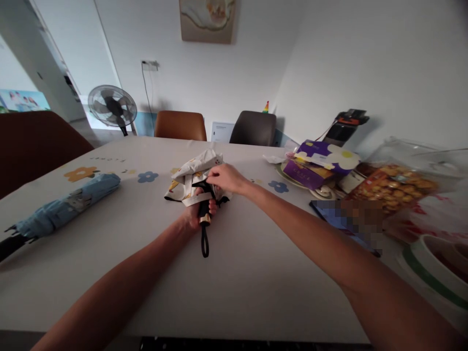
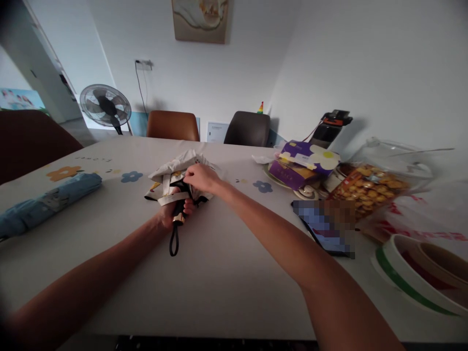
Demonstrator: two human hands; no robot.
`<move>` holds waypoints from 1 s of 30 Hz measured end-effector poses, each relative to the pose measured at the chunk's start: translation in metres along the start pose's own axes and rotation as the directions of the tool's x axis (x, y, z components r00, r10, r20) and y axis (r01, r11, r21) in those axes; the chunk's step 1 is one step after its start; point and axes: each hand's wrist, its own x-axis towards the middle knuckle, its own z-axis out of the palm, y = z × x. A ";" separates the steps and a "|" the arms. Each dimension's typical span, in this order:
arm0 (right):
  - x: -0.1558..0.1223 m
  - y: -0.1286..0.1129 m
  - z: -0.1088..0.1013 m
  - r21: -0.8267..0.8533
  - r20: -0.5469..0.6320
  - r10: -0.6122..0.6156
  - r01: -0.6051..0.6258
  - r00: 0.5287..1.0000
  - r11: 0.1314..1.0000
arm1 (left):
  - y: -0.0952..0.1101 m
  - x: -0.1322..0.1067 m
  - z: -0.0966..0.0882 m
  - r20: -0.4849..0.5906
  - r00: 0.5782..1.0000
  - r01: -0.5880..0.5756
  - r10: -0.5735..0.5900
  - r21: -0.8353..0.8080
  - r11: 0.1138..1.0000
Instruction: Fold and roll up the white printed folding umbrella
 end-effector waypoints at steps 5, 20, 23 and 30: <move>0.007 -0.011 0.007 0.441 -0.015 0.108 -0.091 0.994 0.893 | -0.002 -0.002 -0.001 0.018 0.999 -0.041 0.040 0.043 0.998; 0.010 0.009 0.019 0.335 -0.012 0.172 -0.158 0.985 0.929 | 0.002 -0.002 -0.002 0.164 0.981 -0.143 0.103 0.258 0.956; 0.009 0.011 0.022 0.290 -0.006 0.174 -0.165 0.985 0.943 | 0.000 -0.001 0.001 0.132 0.986 -0.142 0.107 0.296 0.944; 0.008 0.009 0.010 0.418 -0.006 0.160 -0.142 0.987 0.897 | -0.003 0.002 0.002 0.044 0.995 -0.100 0.091 0.284 0.954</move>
